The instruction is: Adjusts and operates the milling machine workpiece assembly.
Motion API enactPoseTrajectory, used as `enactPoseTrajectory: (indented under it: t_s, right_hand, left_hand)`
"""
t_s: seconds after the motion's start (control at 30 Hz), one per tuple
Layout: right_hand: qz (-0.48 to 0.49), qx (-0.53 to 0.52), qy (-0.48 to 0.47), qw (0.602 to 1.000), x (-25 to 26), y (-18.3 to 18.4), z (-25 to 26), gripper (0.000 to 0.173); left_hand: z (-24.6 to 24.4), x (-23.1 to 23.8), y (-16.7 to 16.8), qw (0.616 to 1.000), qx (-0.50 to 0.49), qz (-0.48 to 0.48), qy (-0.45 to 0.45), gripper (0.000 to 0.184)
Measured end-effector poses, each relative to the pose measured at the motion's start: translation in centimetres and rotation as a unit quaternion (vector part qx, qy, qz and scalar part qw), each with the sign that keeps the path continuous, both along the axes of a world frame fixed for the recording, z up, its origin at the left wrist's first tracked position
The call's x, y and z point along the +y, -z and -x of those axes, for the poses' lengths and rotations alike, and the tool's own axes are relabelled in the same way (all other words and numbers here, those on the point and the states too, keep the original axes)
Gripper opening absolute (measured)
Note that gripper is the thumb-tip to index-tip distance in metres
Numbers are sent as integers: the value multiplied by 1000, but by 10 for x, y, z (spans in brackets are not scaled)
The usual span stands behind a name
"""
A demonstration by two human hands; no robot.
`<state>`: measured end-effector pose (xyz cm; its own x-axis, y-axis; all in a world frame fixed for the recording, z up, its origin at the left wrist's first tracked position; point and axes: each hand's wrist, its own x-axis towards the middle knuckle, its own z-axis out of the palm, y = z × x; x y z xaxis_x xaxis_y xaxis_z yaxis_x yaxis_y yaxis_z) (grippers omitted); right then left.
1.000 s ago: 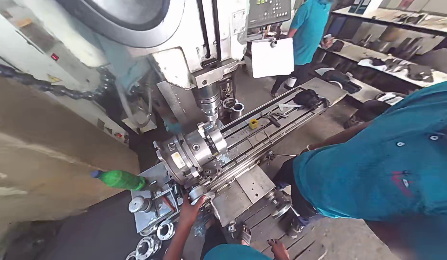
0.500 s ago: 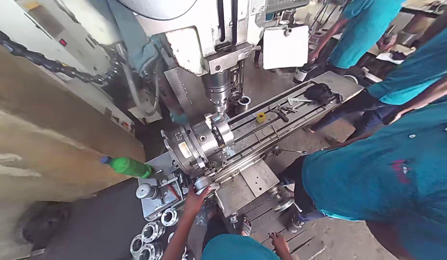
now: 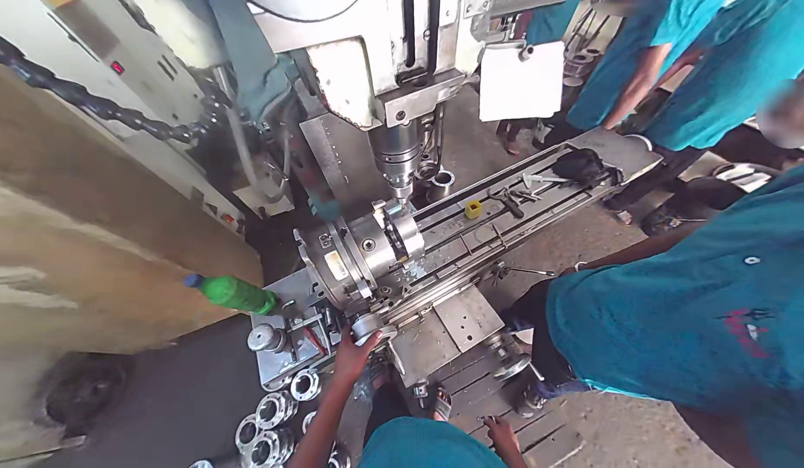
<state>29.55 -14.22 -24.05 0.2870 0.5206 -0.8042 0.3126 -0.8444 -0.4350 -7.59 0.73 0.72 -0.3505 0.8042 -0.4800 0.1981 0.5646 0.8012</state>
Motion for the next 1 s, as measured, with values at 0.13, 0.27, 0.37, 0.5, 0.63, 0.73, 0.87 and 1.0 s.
enactPoseTrajectory:
  t_s: [0.13, 0.27, 0.37, 0.5, 0.63, 0.73, 0.87, 1.0]
  right_hand:
    - [7, 1, 1, 1000, 1, -1, -1, 34]
    - [5, 0, -1, 1000, 0, -2, 0, 34]
    - [8, -1, -5, 1000, 2, -3, 0, 33]
    - [7, 0, -11, 1000, 1, 0, -1, 34]
    - [11, -1, -11, 1000, 2, 1, -1, 35]
    - [7, -4, -9, 1000, 2, 1, -1, 34]
    - [7, -4, -8, 1000, 3, 3, -2, 34]
    - [11, -1, -5, 1000, 2, 5, -2, 35]
  left_hand:
    - [-1, 0, 0, 1000, 3, -8, 2, 89]
    - [-1, -1, -1, 1000, 3, -5, 1, 88]
    - [-1, -1, 0, 1000, 7, -6, 2, 89]
    - [-1, -1, -1, 1000, 8, -2, 3, 88]
    - [0, 0, 0, 1000, 3, -3, 1, 89]
    - [-1, 0, -2, 1000, 2, -3, 2, 89]
    - [0, 0, 1, 1000, 2, -6, 1, 88]
    - [0, 0, 2, 1000, 5, -11, 3, 88]
